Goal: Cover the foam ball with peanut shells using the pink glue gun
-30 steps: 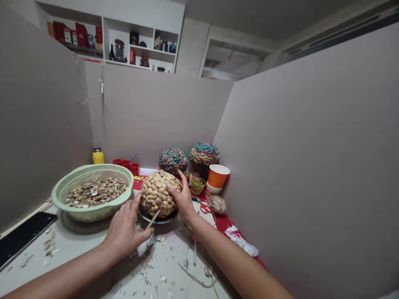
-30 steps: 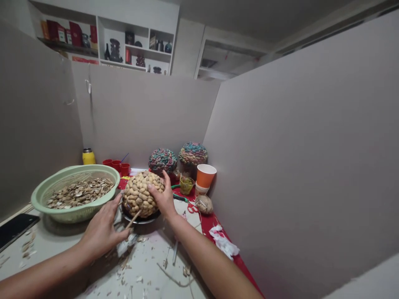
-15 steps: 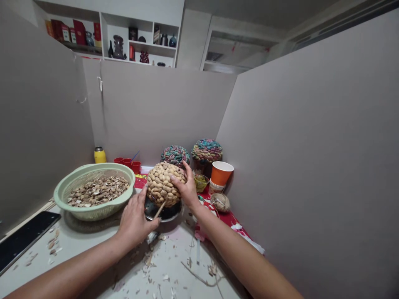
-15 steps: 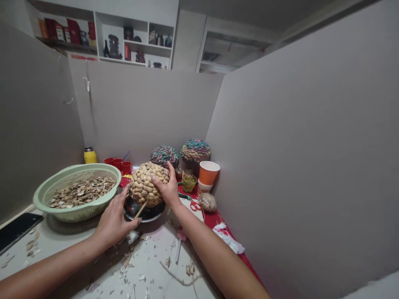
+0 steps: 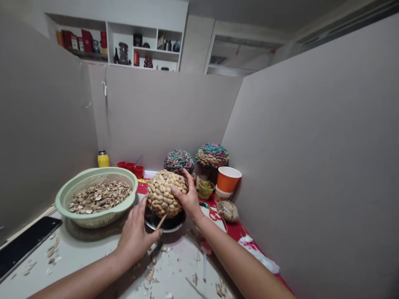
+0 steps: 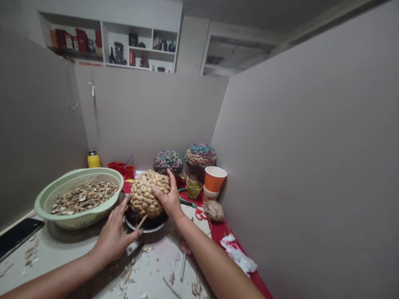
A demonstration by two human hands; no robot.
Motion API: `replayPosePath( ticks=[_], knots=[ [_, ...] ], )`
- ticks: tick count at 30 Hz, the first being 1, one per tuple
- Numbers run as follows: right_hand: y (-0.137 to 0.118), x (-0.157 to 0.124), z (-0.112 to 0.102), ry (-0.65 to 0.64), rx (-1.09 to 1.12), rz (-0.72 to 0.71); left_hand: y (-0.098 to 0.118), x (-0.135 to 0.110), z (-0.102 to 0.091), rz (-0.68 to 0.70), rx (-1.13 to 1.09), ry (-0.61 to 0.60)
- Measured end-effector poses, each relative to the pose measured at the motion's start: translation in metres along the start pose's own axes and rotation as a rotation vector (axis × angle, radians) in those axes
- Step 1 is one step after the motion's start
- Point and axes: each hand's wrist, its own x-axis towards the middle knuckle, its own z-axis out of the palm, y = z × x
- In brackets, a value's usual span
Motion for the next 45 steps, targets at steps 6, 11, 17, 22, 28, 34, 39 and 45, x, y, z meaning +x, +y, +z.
replayPosePath(
  ticks=[6,11,17,22,28,34,39,45],
  knots=[
    [0.008,-0.001,0.001,-0.069,0.006,-0.027,-0.006,-0.005,0.004,-0.011,-0.034,0.006],
    [0.009,-0.002,0.000,-0.082,-0.033,-0.061,-0.008,-0.007,0.001,-0.010,-0.019,-0.029],
    [-0.003,-0.003,0.003,-0.088,-0.002,-0.005,-0.008,-0.010,-0.006,-0.015,0.015,-0.090],
    [-0.008,-0.001,0.006,-0.075,-0.005,0.051,-0.003,-0.012,-0.016,-0.024,-0.010,-0.129],
    [0.001,0.004,0.005,-0.055,-0.034,0.168,0.001,-0.009,-0.025,-0.015,-0.059,-0.159],
    [-0.002,0.005,0.003,-0.089,-0.052,0.225,0.001,-0.002,-0.027,-0.022,-0.081,-0.166],
    [-0.003,0.005,0.004,-0.094,-0.089,0.272,0.006,-0.004,-0.032,0.119,0.068,-0.010],
    [0.000,0.001,0.003,-0.067,-0.069,0.306,0.020,-0.030,-0.037,0.155,0.079,-0.169]
  ],
)
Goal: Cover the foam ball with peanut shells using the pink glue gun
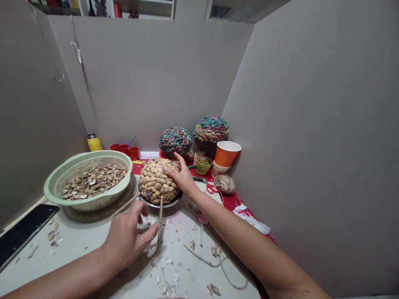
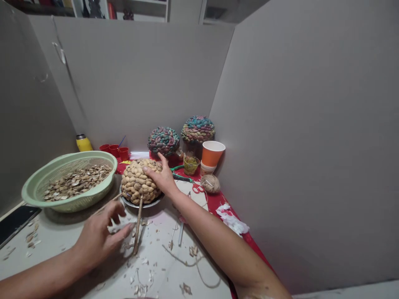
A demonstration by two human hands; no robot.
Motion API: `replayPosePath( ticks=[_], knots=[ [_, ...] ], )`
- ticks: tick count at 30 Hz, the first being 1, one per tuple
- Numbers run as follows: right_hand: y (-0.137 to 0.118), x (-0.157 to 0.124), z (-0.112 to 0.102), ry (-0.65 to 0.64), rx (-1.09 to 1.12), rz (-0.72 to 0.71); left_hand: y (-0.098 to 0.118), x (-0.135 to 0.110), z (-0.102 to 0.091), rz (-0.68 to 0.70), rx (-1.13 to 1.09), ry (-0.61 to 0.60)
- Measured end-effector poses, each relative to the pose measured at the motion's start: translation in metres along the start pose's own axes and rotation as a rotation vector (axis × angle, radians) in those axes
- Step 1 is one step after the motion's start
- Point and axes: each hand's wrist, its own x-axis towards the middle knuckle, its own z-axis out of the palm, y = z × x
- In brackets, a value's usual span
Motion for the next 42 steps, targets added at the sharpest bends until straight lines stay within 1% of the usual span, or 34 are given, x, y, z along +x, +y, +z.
replayPosePath(
  ticks=[2,3,4,8,12,17,19,23,27,38,42],
  knots=[
    [0.000,-0.002,0.000,0.002,0.004,-0.005,0.006,-0.002,0.005,-0.065,-0.021,-0.156],
    [-0.001,-0.003,0.000,0.000,0.003,-0.007,0.008,-0.002,0.009,-0.086,-0.029,-0.193],
    [-0.001,-0.003,-0.001,0.000,0.003,-0.010,0.010,0.000,0.013,-0.098,-0.042,-0.205],
    [-0.001,-0.006,-0.002,0.006,-0.003,-0.015,0.010,0.011,0.025,-0.101,-0.185,-0.162],
    [-0.002,-0.008,-0.003,0.006,-0.004,-0.016,0.009,0.018,0.026,-0.104,-0.337,-0.111],
    [-0.001,-0.008,-0.003,0.017,0.003,-0.019,0.008,0.018,0.029,-0.134,-0.296,-0.144],
    [-0.001,-0.009,-0.003,0.020,-0.004,-0.018,0.008,0.018,0.032,-0.126,-0.319,-0.143],
    [-0.002,-0.010,-0.003,0.018,-0.004,-0.017,0.008,0.020,0.034,-0.144,-0.416,-0.090],
    [-0.005,-0.012,-0.004,0.021,-0.015,-0.011,0.008,0.023,0.033,-0.170,-0.461,-0.044],
    [-0.006,-0.014,-0.007,-0.020,-0.078,-0.036,0.005,0.022,0.038,-0.211,-0.594,-0.083],
    [-0.008,-0.013,-0.007,-0.018,-0.095,-0.009,0.008,0.026,0.035,-0.280,-0.718,-0.099]
  ],
)
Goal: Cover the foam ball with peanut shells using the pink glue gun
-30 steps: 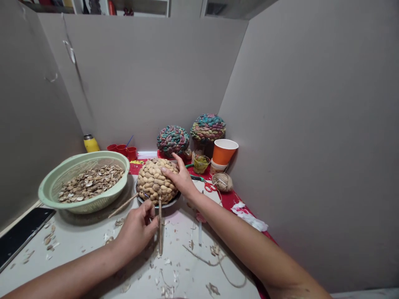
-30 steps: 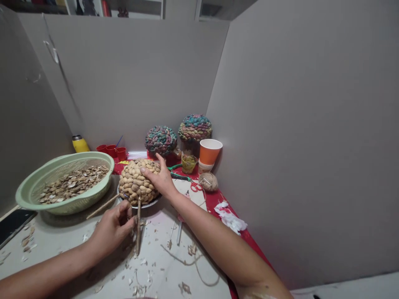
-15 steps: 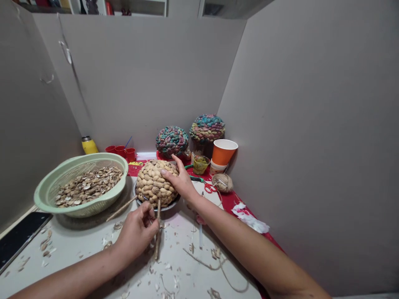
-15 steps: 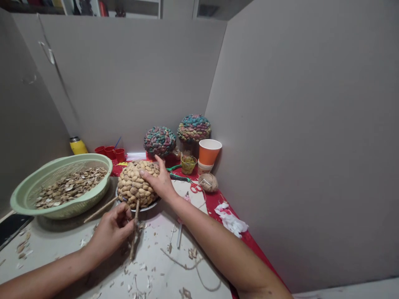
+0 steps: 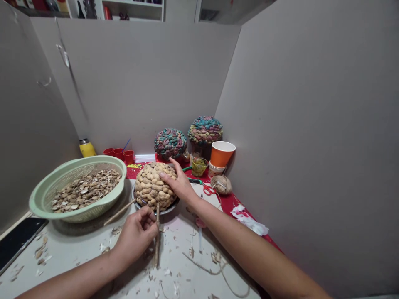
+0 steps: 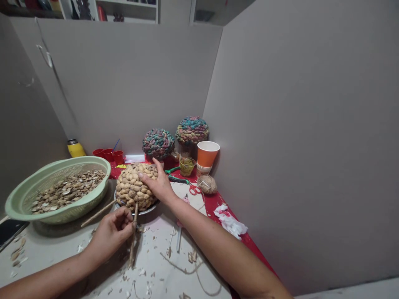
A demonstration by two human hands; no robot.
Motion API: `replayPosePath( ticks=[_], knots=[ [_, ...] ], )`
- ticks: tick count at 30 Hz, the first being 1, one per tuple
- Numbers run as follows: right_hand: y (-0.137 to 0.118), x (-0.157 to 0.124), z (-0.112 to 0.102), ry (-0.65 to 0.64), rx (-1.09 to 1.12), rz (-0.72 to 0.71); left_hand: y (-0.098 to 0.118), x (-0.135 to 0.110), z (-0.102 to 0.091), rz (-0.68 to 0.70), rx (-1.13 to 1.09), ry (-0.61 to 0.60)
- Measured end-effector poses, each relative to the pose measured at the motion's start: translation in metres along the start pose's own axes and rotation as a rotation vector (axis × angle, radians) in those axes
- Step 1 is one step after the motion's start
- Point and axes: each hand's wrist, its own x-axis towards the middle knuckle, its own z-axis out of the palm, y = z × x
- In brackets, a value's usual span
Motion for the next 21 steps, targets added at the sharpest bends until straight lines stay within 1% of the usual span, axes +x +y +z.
replayPosePath(
  ticks=[5,9,12,15,21],
  knots=[
    [-0.008,0.005,0.000,0.004,-0.059,0.054,0.009,0.005,-0.001,-0.121,-0.202,-0.032],
    [-0.008,0.004,0.000,0.005,-0.051,0.065,0.009,0.006,-0.003,-0.200,-0.288,-0.073],
    [-0.004,0.000,0.001,0.016,-0.046,0.042,0.007,0.006,-0.004,-0.201,-0.291,-0.089],
    [-0.002,-0.004,0.001,0.035,-0.062,0.025,0.005,0.005,-0.005,-0.169,-0.270,-0.084],
    [-0.001,-0.007,0.000,0.025,-0.056,0.016,-0.001,0.005,-0.006,-0.147,-0.248,-0.102]
  ],
)
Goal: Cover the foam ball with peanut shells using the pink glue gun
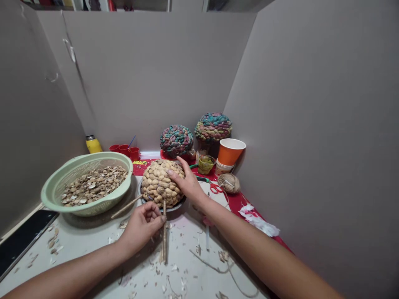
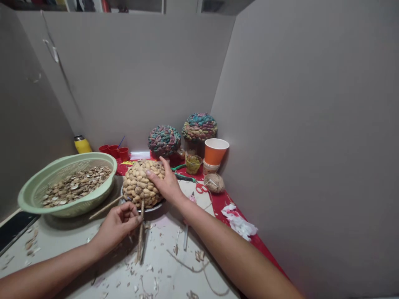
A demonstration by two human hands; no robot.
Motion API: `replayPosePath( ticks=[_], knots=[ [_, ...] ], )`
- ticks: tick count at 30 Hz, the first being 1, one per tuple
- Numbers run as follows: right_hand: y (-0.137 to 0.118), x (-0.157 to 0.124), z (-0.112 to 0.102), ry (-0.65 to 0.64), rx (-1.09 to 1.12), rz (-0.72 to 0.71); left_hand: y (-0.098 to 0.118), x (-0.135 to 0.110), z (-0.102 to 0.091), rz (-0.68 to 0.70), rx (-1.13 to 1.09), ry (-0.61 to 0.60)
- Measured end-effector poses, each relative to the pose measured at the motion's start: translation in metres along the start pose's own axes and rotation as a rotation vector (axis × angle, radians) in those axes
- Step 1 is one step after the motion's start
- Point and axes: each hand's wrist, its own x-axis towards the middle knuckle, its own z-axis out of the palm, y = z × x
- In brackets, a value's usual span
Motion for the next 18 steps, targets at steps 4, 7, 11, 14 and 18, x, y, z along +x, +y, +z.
replayPosePath(
  ticks=[4,7,11,14,18],
  knots=[
    [0.003,-0.001,0.000,0.008,0.009,-0.014,-0.003,0.001,-0.002,0.005,0.015,0.006],
    [0.005,-0.002,0.000,0.006,0.010,-0.037,-0.002,-0.002,-0.003,0.008,0.027,0.006],
    [0.005,-0.004,-0.006,0.003,-0.006,-0.050,0.003,-0.013,-0.007,0.020,0.105,0.013],
    [0.002,-0.008,-0.015,0.036,-0.024,-0.071,0.006,-0.028,-0.016,0.062,0.166,0.047],
    [0.001,-0.017,-0.032,0.110,-0.057,-0.077,0.027,-0.049,-0.036,0.165,0.271,0.173]
  ],
)
